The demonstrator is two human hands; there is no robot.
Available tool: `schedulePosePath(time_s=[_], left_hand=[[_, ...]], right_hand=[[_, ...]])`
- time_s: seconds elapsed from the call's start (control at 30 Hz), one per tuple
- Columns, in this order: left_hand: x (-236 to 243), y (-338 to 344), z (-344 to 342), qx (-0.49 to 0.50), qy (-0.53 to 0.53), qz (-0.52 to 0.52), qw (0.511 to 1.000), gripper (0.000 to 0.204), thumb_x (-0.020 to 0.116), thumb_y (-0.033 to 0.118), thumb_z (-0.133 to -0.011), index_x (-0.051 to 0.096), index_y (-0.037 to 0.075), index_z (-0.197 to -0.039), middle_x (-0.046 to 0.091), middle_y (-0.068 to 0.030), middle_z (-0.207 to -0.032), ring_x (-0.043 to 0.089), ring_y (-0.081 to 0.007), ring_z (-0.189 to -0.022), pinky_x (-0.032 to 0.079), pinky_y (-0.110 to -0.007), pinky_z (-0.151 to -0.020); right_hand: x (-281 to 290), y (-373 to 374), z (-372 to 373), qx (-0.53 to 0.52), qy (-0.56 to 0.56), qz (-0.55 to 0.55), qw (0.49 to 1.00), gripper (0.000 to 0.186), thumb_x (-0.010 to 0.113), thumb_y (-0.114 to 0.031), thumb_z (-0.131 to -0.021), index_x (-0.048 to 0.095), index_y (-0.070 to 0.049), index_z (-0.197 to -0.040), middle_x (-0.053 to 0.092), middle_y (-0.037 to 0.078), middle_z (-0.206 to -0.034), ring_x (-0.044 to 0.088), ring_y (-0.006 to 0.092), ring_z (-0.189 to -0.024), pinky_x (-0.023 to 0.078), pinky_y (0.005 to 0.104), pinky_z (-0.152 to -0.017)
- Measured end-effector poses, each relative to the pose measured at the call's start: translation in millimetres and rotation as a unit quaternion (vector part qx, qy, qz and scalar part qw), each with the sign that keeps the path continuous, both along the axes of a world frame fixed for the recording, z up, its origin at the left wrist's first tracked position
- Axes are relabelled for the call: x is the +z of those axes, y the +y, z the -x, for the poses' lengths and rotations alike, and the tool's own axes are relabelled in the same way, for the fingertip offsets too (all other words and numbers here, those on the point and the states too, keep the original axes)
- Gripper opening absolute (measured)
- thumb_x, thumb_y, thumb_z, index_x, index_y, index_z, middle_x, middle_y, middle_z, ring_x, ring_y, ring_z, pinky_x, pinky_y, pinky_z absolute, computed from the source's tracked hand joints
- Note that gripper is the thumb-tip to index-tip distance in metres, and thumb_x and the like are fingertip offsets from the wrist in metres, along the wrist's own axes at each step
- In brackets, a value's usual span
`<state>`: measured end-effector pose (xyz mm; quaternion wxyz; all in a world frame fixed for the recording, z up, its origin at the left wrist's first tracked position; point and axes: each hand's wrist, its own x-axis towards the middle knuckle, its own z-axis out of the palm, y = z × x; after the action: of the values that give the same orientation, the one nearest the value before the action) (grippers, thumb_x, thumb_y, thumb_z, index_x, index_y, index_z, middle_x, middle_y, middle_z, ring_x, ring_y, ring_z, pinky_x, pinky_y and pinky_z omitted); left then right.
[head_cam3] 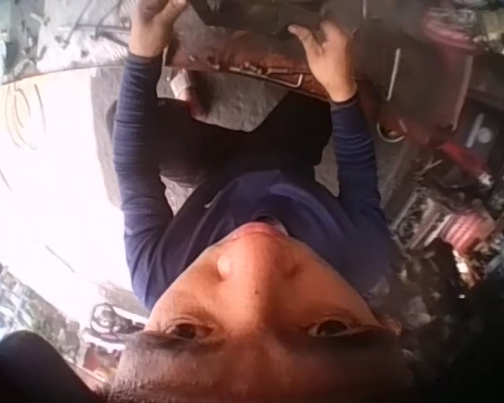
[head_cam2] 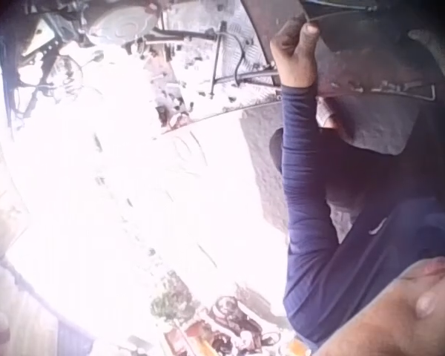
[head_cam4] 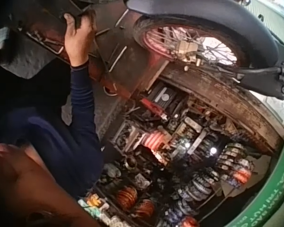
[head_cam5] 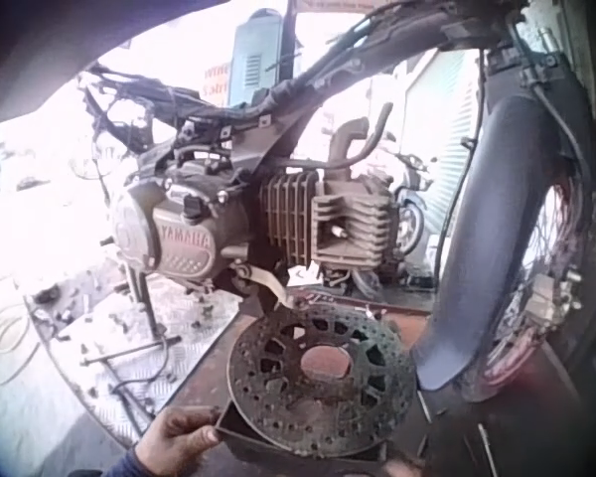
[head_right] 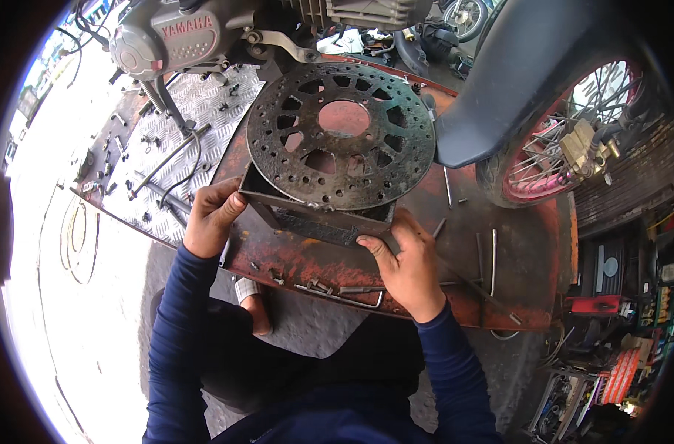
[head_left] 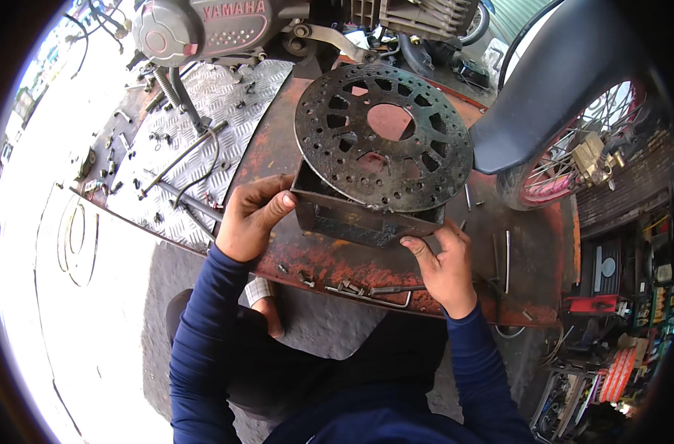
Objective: Servicing the front brake assembly and fork components of a motorcycle.
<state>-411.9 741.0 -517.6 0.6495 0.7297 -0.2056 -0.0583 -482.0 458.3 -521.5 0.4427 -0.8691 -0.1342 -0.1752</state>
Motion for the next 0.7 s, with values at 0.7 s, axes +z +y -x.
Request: schedulePosePath(time_s=[0.7], left_hand=[[14, 40, -13, 0.232, 0.025, 0.159, 0.959, 0.024, 0.064, 0.017, -0.088, 0.066, -0.002, -0.102, 0.066, -0.0091, -0.102, 0.062, -0.0148, -0.091, 0.048, -0.027, -0.081]], right_hand=[[-8, -46, 23, -0.113, 0.045, -0.356, 0.927, 0.021, 0.06, -0.02, -0.092, 0.06, 0.001, -0.091, 0.063, 0.006, -0.086, 0.059, 0.0109, -0.072, 0.047, 0.0224, -0.063]])
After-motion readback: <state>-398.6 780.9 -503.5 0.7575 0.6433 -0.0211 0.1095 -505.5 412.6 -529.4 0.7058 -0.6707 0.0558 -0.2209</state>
